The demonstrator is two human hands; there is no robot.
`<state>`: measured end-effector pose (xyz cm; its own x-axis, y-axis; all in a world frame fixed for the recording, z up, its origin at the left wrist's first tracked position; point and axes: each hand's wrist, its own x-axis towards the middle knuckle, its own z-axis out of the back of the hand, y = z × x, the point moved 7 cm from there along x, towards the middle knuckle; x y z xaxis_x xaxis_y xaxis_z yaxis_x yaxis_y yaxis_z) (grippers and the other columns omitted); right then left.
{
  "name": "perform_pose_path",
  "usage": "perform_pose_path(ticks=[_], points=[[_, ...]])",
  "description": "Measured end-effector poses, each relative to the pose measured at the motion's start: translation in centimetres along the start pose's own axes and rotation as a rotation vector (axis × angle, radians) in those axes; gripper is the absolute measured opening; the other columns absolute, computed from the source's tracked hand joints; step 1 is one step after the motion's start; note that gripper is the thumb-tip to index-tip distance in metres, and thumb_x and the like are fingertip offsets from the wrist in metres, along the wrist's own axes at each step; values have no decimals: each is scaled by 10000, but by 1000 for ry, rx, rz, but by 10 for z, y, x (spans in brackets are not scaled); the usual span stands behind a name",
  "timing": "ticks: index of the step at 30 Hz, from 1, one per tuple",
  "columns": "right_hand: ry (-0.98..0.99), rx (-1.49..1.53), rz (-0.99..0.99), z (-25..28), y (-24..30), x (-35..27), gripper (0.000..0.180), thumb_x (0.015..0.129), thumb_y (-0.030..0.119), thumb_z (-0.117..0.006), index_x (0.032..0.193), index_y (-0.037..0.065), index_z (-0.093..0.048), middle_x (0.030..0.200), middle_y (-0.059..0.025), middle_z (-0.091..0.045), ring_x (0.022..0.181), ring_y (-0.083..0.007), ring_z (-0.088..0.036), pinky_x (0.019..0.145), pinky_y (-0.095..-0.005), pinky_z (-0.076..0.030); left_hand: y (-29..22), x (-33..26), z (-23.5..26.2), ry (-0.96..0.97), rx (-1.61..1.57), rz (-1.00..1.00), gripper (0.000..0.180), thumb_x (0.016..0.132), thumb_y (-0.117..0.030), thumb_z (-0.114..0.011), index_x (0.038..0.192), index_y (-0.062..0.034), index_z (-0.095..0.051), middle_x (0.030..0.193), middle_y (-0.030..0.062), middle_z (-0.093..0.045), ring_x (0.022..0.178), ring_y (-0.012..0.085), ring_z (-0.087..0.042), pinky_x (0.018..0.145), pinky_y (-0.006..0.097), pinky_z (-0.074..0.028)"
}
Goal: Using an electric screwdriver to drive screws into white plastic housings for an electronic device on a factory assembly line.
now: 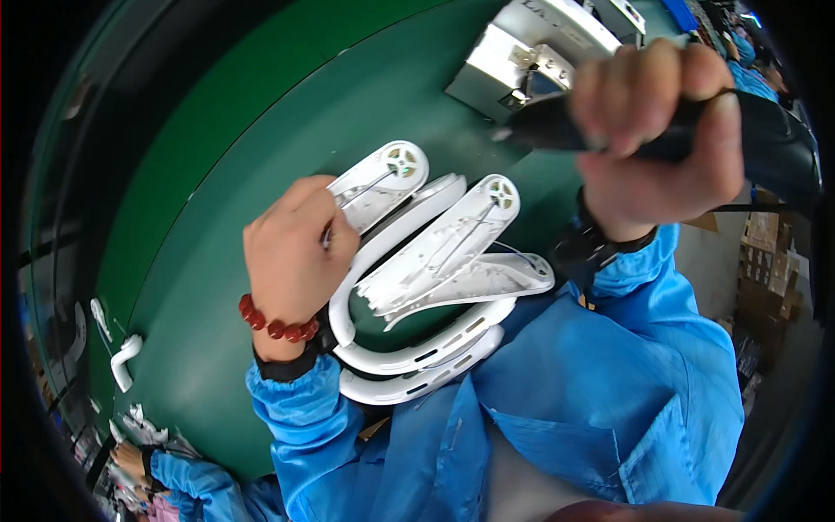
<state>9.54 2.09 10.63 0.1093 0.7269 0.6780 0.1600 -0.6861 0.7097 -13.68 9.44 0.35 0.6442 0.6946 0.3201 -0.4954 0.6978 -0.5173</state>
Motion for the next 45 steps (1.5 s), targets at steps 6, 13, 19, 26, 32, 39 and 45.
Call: perform_pose_path(ticks=[6,13,19,26,32,39,45], points=[[-202,-99,9,73,29,2,229,1025,283,-418,1053,105,-561,831,-30,-555,667,-124,-477,662,-316,-398,-7,4,0,35,-7,-28,114,770,19,-649,728,14,-544,1006,139,-719,629,308,-618,578,349,-509],[-157,-81,-8,73,7,0,205,1038,261,-417,1063,102,-543,851,-47,-583,683,-133,-511,676,-339,-412,-5,4,0,52,-20,5,119,776,24,-653,728,13,-545,1006,134,-718,625,301,-619,577,344,-507],[-420,-228,-53,64,6,2,221,1034,251,-522,882,99,-468,680,-32,-538,501,-110,-475,512,-286,-402,-5,3,3,18,10,-29,50,759,-24,-650,753,-13,-601,981,70,-723,625,282,-629,551,363,-511],[-221,547,195,50,-29,19,233,1039,265,-513,882,99,-466,675,-32,-530,500,-108,-470,514,-284,-404,-3,3,3,24,11,7,51,757,-43,-656,767,-21,-611,973,73,-718,660,289,-644,570,371,-522],[-144,-99,-143,51,-6,9,211,1031,237,-411,1055,83,-554,842,-52,-554,697,-137,-491,695,-336,-404,-4,3,5,-33,-11,-32,25,744,-45,-654,753,-45,-630,948,59,-711,674,291,-654,567,374,-524],[-304,101,-195,-67,-51,26,290,1015,260,-583,823,61,-496,598,-81,-543,448,-187,-498,476,-322,-451,3,-4,7,-56,-7,-26,22,741,-70,-652,756,-56,-660,907,50,-710,689,287,-664,577,383,-532],[-77,106,-117,-87,-88,19,341,949,245,-694,786,22,-493,599,-122,-587,469,-142,-513,486,-289,-467,0,-2,8,-61,-10,-31,63,744,-90,-638,761,-42,-675,904,49,-714,707,281,-677,589,388,-543]])
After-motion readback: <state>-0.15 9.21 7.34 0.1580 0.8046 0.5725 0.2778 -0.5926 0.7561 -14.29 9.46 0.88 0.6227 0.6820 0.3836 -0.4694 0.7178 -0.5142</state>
